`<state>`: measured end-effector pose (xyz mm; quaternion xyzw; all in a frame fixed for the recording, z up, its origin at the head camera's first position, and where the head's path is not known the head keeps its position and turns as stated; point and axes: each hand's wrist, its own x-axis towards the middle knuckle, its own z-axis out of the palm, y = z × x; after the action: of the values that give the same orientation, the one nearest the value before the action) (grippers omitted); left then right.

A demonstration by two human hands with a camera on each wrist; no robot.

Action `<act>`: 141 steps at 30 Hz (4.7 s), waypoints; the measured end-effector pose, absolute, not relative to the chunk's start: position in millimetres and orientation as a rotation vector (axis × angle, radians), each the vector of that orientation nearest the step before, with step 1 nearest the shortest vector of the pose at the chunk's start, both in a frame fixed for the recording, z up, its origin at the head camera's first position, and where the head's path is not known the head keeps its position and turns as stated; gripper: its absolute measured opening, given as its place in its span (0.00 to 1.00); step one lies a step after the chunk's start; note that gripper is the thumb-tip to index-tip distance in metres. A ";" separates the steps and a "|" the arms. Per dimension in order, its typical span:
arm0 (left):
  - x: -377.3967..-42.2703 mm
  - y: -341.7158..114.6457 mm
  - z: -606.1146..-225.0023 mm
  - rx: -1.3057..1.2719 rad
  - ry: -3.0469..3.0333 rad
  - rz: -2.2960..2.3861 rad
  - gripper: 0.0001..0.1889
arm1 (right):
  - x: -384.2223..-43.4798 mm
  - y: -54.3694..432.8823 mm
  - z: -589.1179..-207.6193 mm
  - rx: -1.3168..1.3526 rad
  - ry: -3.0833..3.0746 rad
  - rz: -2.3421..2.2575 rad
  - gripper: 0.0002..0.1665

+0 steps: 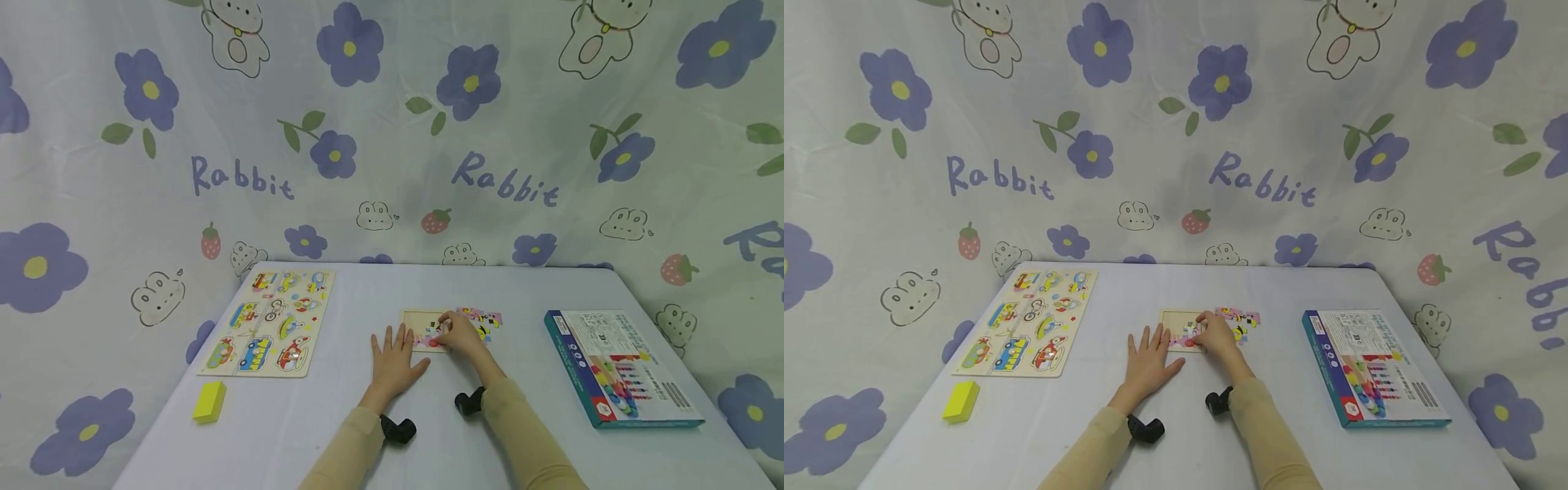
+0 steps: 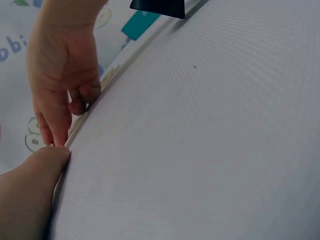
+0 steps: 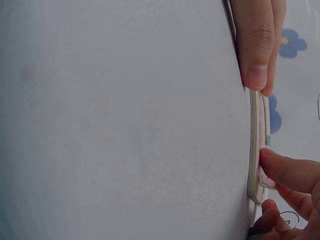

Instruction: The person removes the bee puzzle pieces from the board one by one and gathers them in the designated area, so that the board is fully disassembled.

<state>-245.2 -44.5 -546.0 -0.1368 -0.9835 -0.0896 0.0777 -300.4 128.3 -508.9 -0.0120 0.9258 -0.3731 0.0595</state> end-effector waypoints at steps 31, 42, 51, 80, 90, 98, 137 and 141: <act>-247.0 -43.8 -549.3 -0.405 -2.936 -0.276 0.42 | -294.3 126.9 -507.7 -0.007 2.790 -1.396 0.07; -245.8 -43.7 -547.6 -0.395 -2.940 -0.262 0.42 | -296.6 140.3 -508.3 0.206 2.460 -1.863 0.16; -245.6 -44.4 -546.0 -0.406 -2.956 -0.247 0.41 | -295.5 168.6 -504.1 0.301 2.337 -2.012 0.19; -246.4 -45.0 -547.3 -0.411 -2.970 -0.245 0.42 | -274.2 247.5 -510.8 0.525 2.647 -1.547 0.18; -245.8 -44.9 -546.9 -0.413 -2.974 -0.244 0.42 | -276.0 244.9 -507.5 0.465 2.796 -1.331 0.14; -245.6 -44.7 -546.1 -0.418 -2.964 -0.249 0.42 | -276.3 246.1 -509.3 0.448 2.825 -1.303 0.13; -247.7 -43.8 -550.0 -0.231 -2.976 -0.329 0.54 | -286.1 96.4 -501.9 -0.056 2.560 -1.608 0.14; -246.6 -43.8 -549.3 -0.235 -2.964 -0.317 0.53 | -284.7 92.1 -504.4 -0.148 2.619 -1.496 0.15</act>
<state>-246.6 -43.8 -549.3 -0.0783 -0.9884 -0.1058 0.0757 -284.7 92.1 -504.4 -0.0488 0.8657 -0.4945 0.0610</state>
